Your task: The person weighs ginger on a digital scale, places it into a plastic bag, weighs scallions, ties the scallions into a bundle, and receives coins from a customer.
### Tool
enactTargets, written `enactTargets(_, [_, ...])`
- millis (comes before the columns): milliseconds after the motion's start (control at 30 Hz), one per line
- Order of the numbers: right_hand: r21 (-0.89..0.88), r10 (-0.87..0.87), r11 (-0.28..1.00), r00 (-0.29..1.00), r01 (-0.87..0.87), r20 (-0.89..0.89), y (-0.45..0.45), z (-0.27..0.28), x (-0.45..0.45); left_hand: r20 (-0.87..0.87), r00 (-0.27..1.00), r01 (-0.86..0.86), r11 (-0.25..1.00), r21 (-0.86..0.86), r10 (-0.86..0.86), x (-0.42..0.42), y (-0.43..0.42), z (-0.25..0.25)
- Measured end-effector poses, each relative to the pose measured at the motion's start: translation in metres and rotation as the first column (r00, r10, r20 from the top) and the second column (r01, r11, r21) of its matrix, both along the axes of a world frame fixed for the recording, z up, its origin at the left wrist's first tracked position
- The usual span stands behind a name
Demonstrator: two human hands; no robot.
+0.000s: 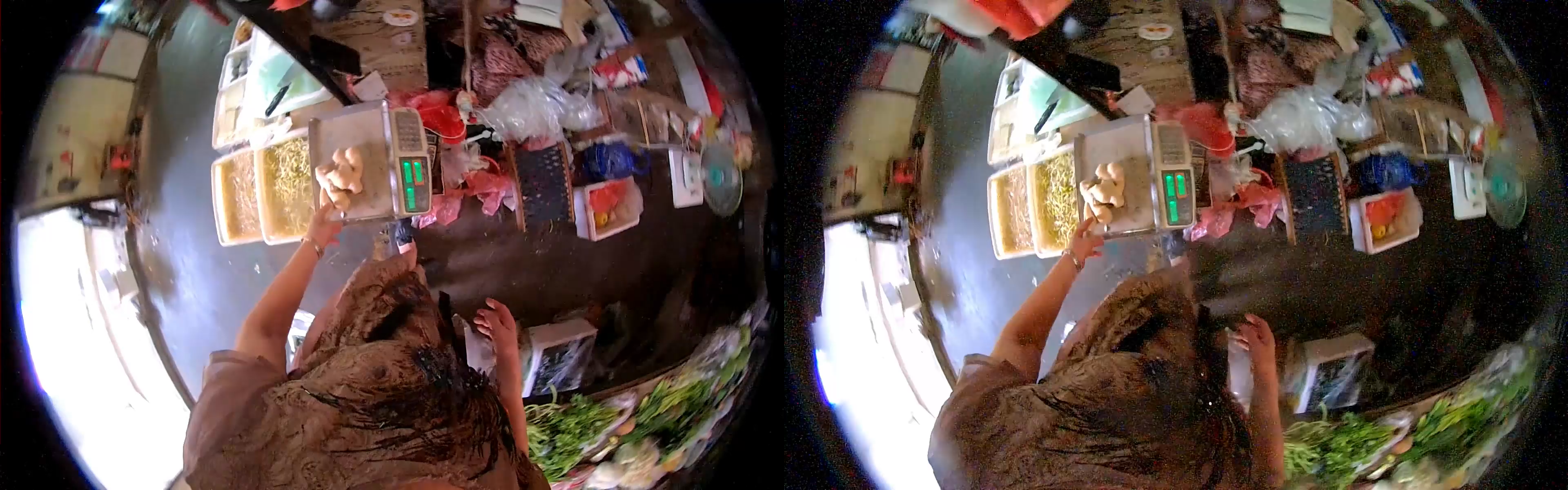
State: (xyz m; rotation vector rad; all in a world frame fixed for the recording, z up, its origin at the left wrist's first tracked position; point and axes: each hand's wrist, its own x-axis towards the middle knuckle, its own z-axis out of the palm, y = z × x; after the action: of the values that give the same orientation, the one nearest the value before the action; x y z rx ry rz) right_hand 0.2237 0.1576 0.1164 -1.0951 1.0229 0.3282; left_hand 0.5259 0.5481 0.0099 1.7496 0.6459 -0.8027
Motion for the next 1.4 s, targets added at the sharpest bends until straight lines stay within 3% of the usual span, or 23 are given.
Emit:
enactTargets(33, [-0.006, 0.040, 0.999, 0.999, -0.040, -0.008, -0.008, -0.007, 0.007, -0.008, 0.999, -0.040, 0.999, -0.006, 0.040, -0.008, -0.002, 0.003])
enactTargets(100, [0.080, 0.086, 0.993, 0.996, -0.089, 0.038, -0.022, -0.027, 0.030, -0.115, 0.984, -0.157, 0.959, -0.237, 0.133, -0.002, -0.008, 0.008])
enactTargets(167, [0.049, 0.061, 0.997, 0.993, -0.066, 0.100, -0.025, -0.024, 0.062, -0.058, 0.994, -0.107, 0.970, -0.220, 0.096, -0.008, -0.022, 0.024])
enactTargets(233, [-0.126, 0.225, 0.968, 0.974, -0.218, 0.040, -0.038, -0.021, 0.097, -0.073, 0.997, -0.047, 0.989, -0.144, 0.037, -0.009, -0.033, 0.031])
enactTargets(367, [-0.066, 0.333, 0.942, 0.940, -0.328, 0.071, -0.058, -0.014, 0.151, -0.067, 0.992, -0.119, 0.980, -0.161, 0.110, -0.013, -0.045, 0.043])
enactTargets(467, [-0.026, 0.530, 0.847, 0.839, -0.531, 0.125, -0.079, -0.030, 0.182, -0.043, 0.991, -0.128, 0.985, -0.114, 0.124, -0.015, -0.070, 0.049])
enactTargets(567, [0.006, 0.677, 0.729, 0.722, -0.684, 0.140, -0.111, -0.059, 0.213, -0.067, 0.952, -0.307, 0.919, -0.249, 0.300, -0.020, -0.097, 0.040])
enactTargets(600, [-0.176, 0.769, 0.639, 0.620, -0.749, 0.153, -0.122, -0.083, 0.222, -0.061, 0.934, -0.351, 0.869, -0.350, 0.352, -0.024, -0.104, 0.038])
enactTargets(633, [-0.164, 0.785, 0.620, 0.602, -0.768, 0.149, -0.131, -0.081, 0.238, -0.071, 0.923, -0.378, 0.861, -0.341, 0.378, -0.028, -0.119, 0.040])
enactTargets(700, [-0.126, 0.839, 0.544, 0.539, -0.830, 0.069, -0.142, -0.061, 0.277, 0.083, 0.781, -0.546, 0.742, -0.389, 0.619, -0.048, -0.158, 0.051])
enactTargets(733, [-0.127, 0.861, 0.508, 0.502, -0.852, 0.083, -0.150, -0.057, 0.296, 0.023, 0.797, -0.549, 0.741, -0.386, 0.603, -0.062, -0.170, 0.050])
enactTargets(767, [-0.130, 0.880, 0.474, 0.463, -0.871, 0.101, -0.158, -0.058, 0.314, 0.082, 0.795, -0.561, 0.780, -0.276, 0.601, -0.077, -0.191, 0.052])
enactTargets(833, [-0.205, 0.934, 0.357, 0.355, -0.911, 0.049, -0.167, -0.057, 0.347, 0.200, 0.850, -0.443, 0.866, -0.231, 0.488, -0.131, -0.219, 0.028])
enactTargets(900, [-0.331, 0.978, 0.208, 0.207, -0.921, 0.038, -0.172, -0.063, 0.373, 0.133, 0.947, -0.266, 0.947, -0.179, 0.292, -0.207, -0.233, -0.013])
enactTargets(967, [-0.354, 0.987, 0.162, 0.157, -0.921, 0.044, -0.165, -0.071, 0.394, 0.030, 0.986, -0.167, 0.980, 0.111, 0.164, -0.230, -0.264, 0.041])
enactTargets(1033, [-0.380, 0.992, 0.123, 0.114, -0.917, 0.047, -0.151, -0.080, 0.409, -0.064, 0.997, -0.039, 0.982, 0.182, 0.052, -0.298, -0.278, 0.009])
enactTargets(1100, [-0.357, 0.994, 0.108, 0.107, -0.928, 0.023, -0.128, -0.097, 0.417, 0.240, 0.971, -0.010, 0.993, 0.121, -0.020, -0.349, -0.289, -0.005])
enactTargets(1133, [-0.429, 0.999, 0.049, 0.044, -0.902, 0.022, -0.119, -0.118, 0.420, 0.468, 0.882, -0.172, 0.963, 0.208, 0.056, -0.321, -0.307, 0.000])
enactTargets(1233, [-0.424, 0.991, 0.115, 0.075, -0.898, 0.109, -0.080, -0.147, 0.425, 0.146, 0.970, -0.218, 0.959, 0.179, 0.193, -0.337, -0.339, 0.015])
enactTargets(1300, [-0.411, 0.999, 0.052, 0.040, -0.910, 0.037, -0.057, -0.155, 0.432, 0.063, 0.970, -0.244, 0.954, 0.172, 0.236, -0.351, -0.353, 0.021])
enactTargets(1367, [-0.512, 0.994, -0.089, -0.045, -0.854, -0.098, -0.038, -0.157, 0.437, 0.023, 0.965, -0.261, 0.951, 0.168, 0.261, -0.364, -0.361, 0.024])
enactTargets(1400, [-0.445, 0.998, -0.052, -0.031, -0.894, -0.055, -0.033, -0.155, 0.440, 0.001, 0.962, -0.270, 0.949, 0.165, 0.273, -0.368, -0.364, 0.026])
